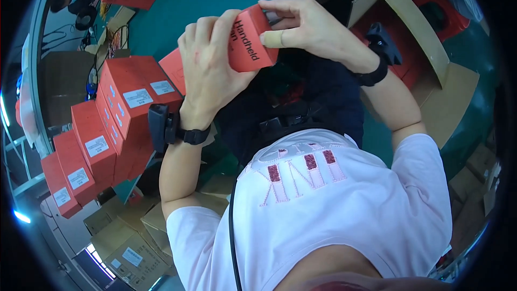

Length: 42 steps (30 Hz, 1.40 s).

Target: Packaging electronic devices into protective sleeves and red product boxes.

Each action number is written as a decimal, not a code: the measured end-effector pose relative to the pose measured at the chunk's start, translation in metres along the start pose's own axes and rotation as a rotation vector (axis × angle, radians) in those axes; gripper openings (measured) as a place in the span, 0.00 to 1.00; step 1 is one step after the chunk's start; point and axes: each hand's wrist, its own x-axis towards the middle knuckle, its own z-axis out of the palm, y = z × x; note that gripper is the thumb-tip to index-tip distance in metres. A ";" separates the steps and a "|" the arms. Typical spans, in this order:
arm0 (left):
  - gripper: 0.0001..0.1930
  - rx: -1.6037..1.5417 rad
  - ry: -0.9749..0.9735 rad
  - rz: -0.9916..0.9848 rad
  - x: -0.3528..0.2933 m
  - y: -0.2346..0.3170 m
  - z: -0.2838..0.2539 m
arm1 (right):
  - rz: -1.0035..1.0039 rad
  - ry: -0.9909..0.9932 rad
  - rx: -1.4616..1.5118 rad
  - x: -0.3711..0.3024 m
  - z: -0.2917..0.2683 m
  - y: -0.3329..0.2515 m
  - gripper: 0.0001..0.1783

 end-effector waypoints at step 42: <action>0.42 -0.183 -0.225 0.146 0.001 0.008 0.014 | 0.061 -0.220 -0.150 -0.011 0.000 0.021 0.30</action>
